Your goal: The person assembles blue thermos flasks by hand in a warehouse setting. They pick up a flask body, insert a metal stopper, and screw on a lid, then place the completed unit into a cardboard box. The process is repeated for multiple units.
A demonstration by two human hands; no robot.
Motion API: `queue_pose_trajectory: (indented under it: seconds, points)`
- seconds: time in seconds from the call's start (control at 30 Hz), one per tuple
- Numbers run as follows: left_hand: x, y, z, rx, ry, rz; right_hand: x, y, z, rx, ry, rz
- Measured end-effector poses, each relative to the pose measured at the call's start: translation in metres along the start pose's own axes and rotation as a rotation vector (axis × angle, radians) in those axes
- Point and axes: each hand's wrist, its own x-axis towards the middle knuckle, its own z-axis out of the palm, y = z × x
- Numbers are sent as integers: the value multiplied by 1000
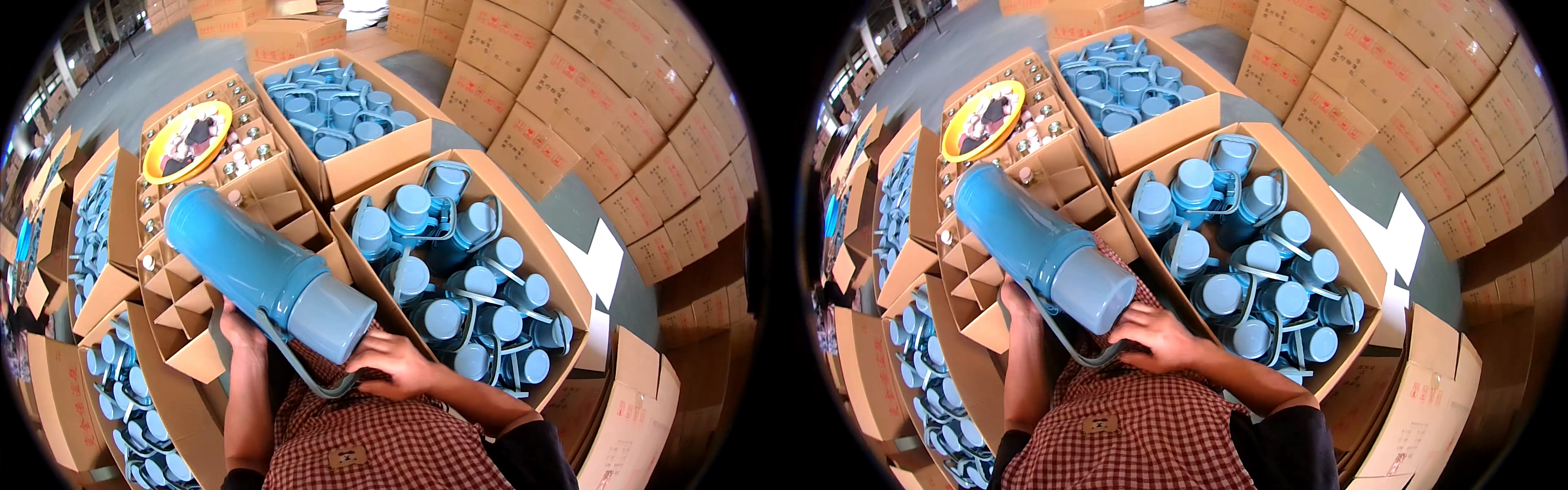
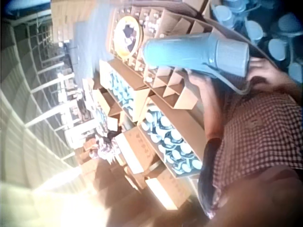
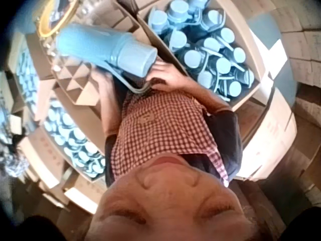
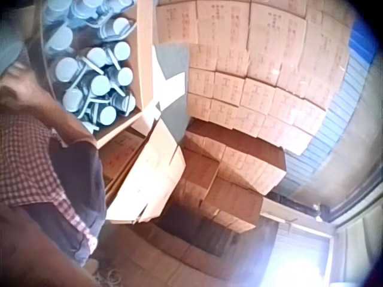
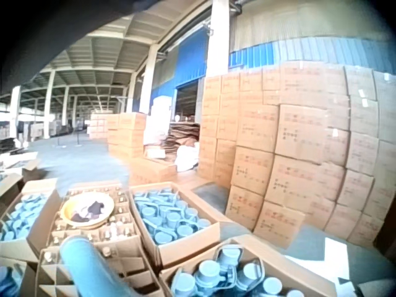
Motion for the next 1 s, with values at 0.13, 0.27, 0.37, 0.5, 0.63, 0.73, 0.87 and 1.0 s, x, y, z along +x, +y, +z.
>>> queue_pose_trajectory:
  seconds: [0.13, 0.27, 0.37, 0.5, 0.63, 0.73, 0.87, 1.0]
  points:
    - [-1, -27, 15, 6, -109, -187, -3, 0, -60, 248, 430, 126]
    - [4, -48, 18, 67, -229, -301, -33, 106, -114, 392, 1139, 762]
    - [7, -44, 18, 88, -220, -319, -76, 238, -120, 101, 1260, 1114]
    - [6, -47, 13, 137, -175, -362, -55, 295, -115, 198, 1400, 1298]
    - [7, -63, 14, 173, -153, -444, -19, 278, -106, 179, 1240, 975]
    - [11, -86, 27, 212, -172, -545, 0, 259, -88, -78, 775, 916]
    - [8, -124, 49, 260, -232, -719, 10, 259, -90, 29, 623, 849]
    - [2, -167, 72, 313, -292, -914, -35, 254, -133, 313, 1128, 762]
